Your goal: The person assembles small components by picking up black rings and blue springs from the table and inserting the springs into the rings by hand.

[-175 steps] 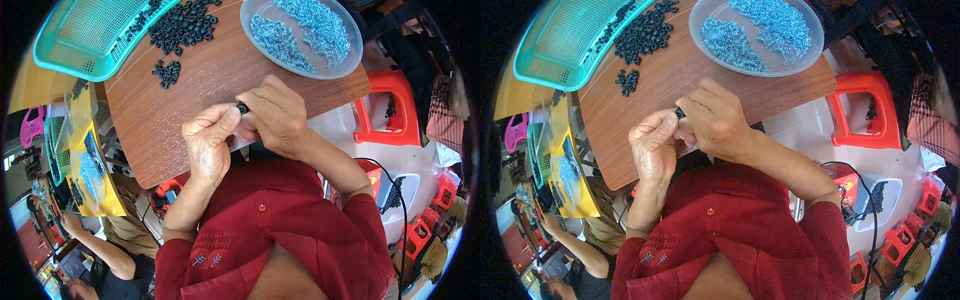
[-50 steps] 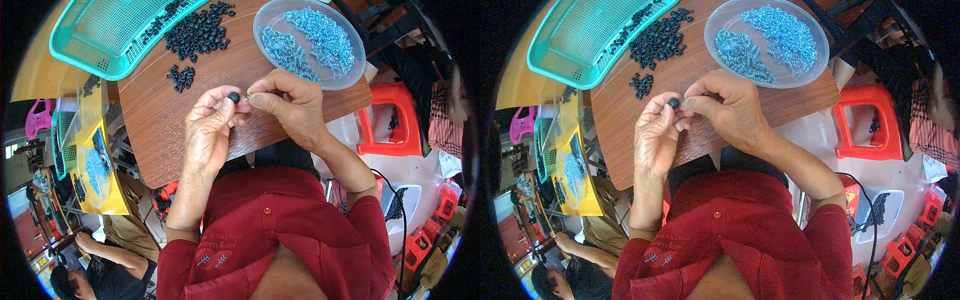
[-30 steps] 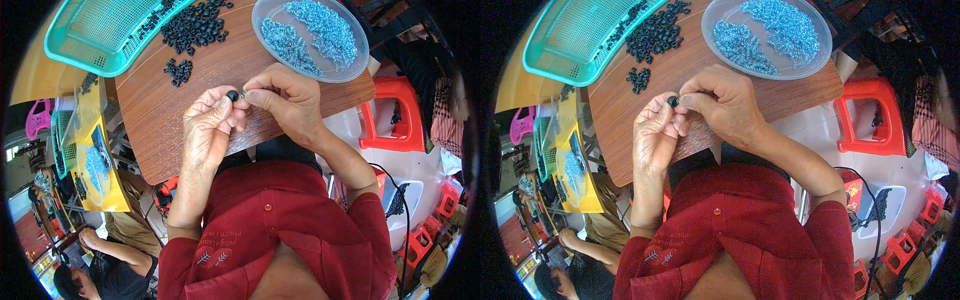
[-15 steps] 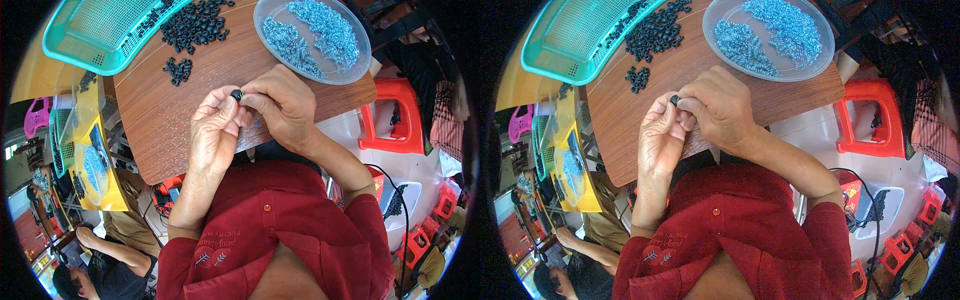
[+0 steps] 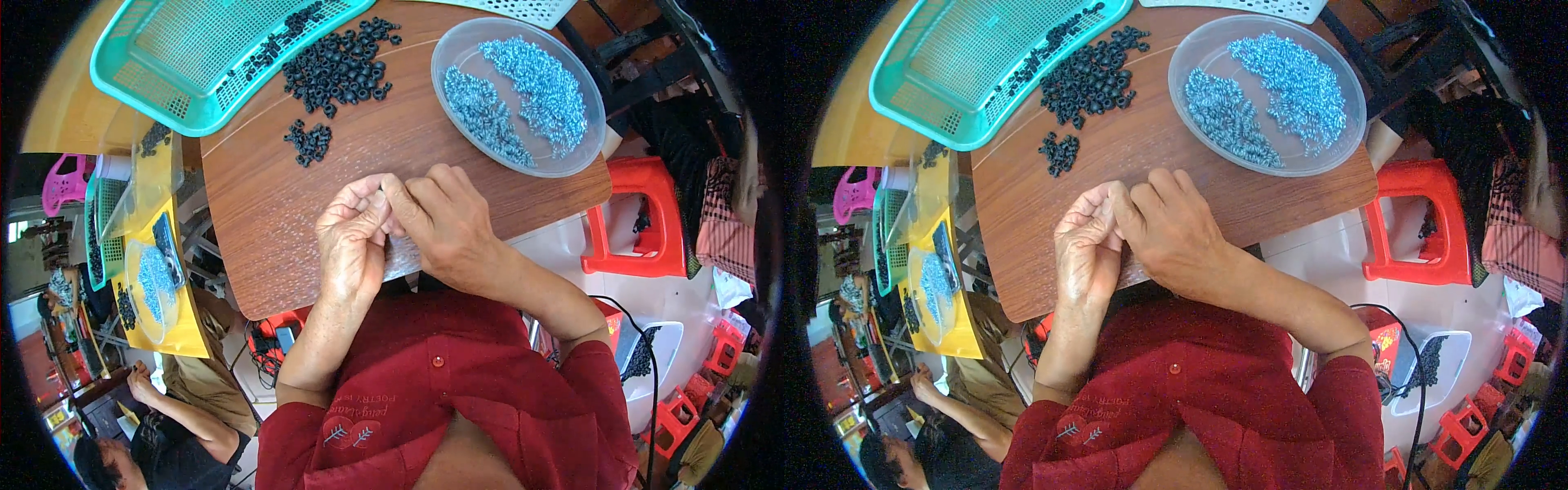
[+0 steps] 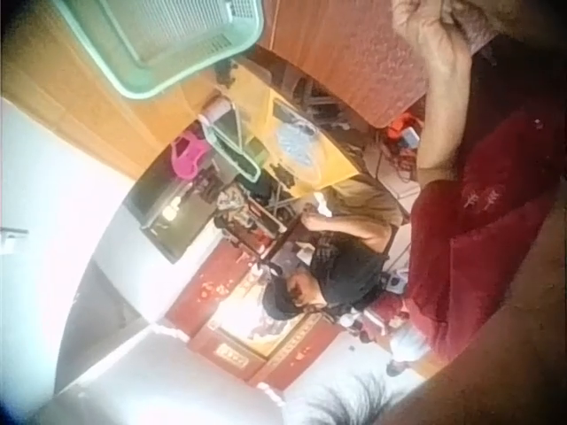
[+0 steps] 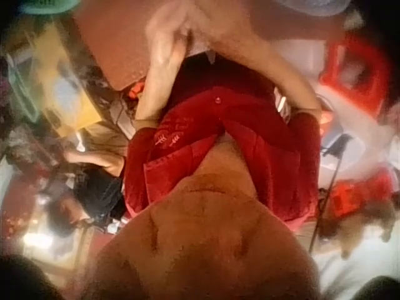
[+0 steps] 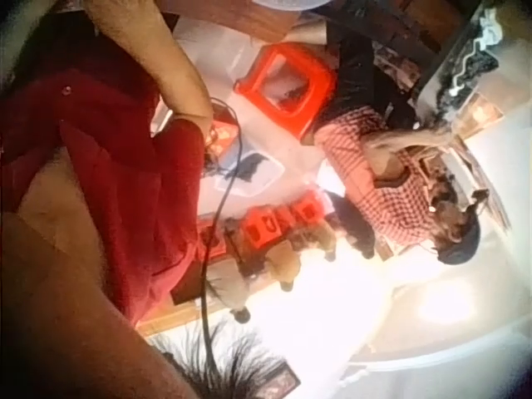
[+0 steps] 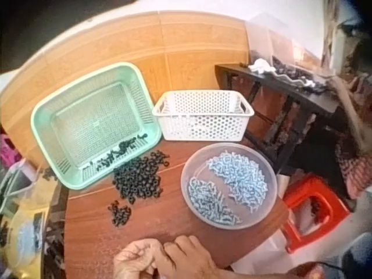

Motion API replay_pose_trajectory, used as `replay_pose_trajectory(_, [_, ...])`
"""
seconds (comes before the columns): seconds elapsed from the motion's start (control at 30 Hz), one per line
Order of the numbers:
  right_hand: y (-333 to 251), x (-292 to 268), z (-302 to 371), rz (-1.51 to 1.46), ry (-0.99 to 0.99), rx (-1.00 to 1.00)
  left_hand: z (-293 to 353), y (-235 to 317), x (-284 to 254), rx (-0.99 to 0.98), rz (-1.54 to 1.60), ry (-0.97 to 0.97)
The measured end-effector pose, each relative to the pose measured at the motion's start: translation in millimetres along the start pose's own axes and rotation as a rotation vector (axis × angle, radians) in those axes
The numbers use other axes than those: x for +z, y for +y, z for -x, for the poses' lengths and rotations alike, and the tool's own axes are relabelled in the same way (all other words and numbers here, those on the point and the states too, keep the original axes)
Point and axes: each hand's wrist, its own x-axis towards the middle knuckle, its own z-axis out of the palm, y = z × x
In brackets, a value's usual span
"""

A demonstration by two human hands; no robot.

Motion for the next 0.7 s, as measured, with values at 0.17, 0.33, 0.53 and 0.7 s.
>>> replay_pose_trajectory(0.17, [22, 15, -18, -0.15, 0.02, 0.187, -7, 8, -14, -0.005, 0.053, -0.062])
replay_pose_trajectory(0.33, [56, 46, -69, 0.205, 0.122, 0.181, -9, 10, -14, -0.031, 0.069, -0.051])
replay_pose_trajectory(0.53, [78, 72, -91, 0.547, -0.139, 0.19, -10, 13, -18, -0.021, 0.067, -0.042])
replay_pose_trajectory(0.7, [84, 77, -85, 0.57, -0.157, 0.15, -11, 13, -21, -0.024, 0.067, -0.02])
